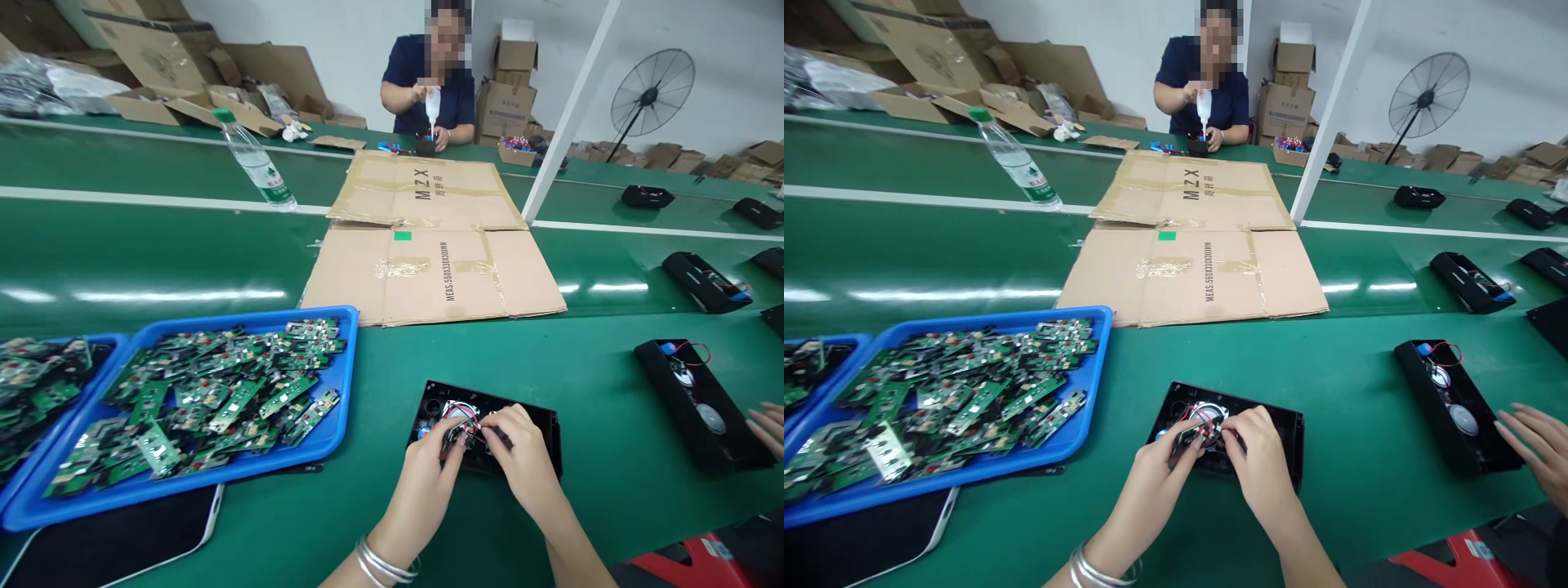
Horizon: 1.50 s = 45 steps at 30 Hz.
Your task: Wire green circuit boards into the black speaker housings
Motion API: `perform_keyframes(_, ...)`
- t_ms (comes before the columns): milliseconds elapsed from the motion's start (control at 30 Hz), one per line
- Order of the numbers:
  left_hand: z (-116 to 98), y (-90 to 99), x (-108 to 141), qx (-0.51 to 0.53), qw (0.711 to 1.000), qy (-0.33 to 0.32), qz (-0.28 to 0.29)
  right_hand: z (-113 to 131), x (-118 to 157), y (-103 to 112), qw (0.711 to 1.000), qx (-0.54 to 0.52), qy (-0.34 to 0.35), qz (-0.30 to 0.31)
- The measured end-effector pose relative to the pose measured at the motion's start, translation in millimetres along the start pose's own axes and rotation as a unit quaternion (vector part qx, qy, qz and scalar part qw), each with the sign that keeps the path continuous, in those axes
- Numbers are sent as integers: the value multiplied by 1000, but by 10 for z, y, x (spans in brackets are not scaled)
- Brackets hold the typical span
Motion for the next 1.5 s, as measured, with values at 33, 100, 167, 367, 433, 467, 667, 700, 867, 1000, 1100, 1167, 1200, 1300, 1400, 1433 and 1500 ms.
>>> perform_keyframes(33, 8, -3, -1, 7, 1000, 4, -2, 30, 5, -1, 1000, 7, 12, 2)
perform_keyframes(100, 14, -6, -4, 16, 1000, 6, -6, 61, 9, -6, 1000, 14, 23, 5)
perform_keyframes(167, 8, -9, -6, 19, 1000, 4, -5, 70, 7, -21, 999, 17, 26, 8)
perform_keyframes(367, -51, 16, 5, -25, 999, -22, -14, 55, 6, -46, 998, 46, 28, -16)
perform_keyframes(433, -68, 22, 8, -36, 999, -28, -16, 57, 14, -54, 997, 59, 35, -30)
perform_keyframes(467, -72, 23, 6, -35, 999, -28, -15, 64, 21, -61, 996, 68, 41, -38)
perform_keyframes(667, -83, 20, -20, 0, 1000, -13, -6, 138, 109, -131, 983, 124, 89, -98)
perform_keyframes(700, -85, 19, -22, 9, 1000, -10, -2, 148, 125, -134, 982, 127, 94, -106)
perform_keyframes(867, -88, 31, -28, 59, 998, 6, 16, 126, 126, -104, 991, 78, 82, -75)
perform_keyframes(1000, -113, 20, -50, 125, 991, 6, 53, 55, 75, -83, 999, 2, 50, -10)
perform_keyframes(1100, -124, 30, -61, 143, 987, 5, 67, -65, 57, -68, 999, -44, -14, -9)
perform_keyframes(1167, -131, 39, -56, 144, 987, 2, 72, -145, 60, -67, 997, -61, -54, -16)
perform_keyframes(1200, -138, 42, -50, 139, 987, -1, 74, -169, 61, -75, 996, -63, -64, -12)
perform_keyframes(1300, -166, 46, -27, 123, 989, -13, 84, -153, 53, -123, 998, -42, -42, 28)
perform_keyframes(1400, -172, 55, -20, 113, 990, -12, 85, -57, 41, -130, 999, 17, 20, 39)
perform_keyframes(1433, -167, 60, -22, 107, 991, -10, 83, -25, 37, -125, 998, 36, 36, 32)
perform_keyframes(1500, -154, 67, -33, 92, 993, -7, 78, 25, 25, -127, 997, 59, 52, 19)
Point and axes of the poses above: each hand's wrist, its own x-axis away from the middle knuckle, its own y-axis out of the back of the hand, z = x × y, the point moved 8 cm from there along -x, towards the middle knuckle, and after that the axes turned 7 degrees about -x, right-handed, at the moved point
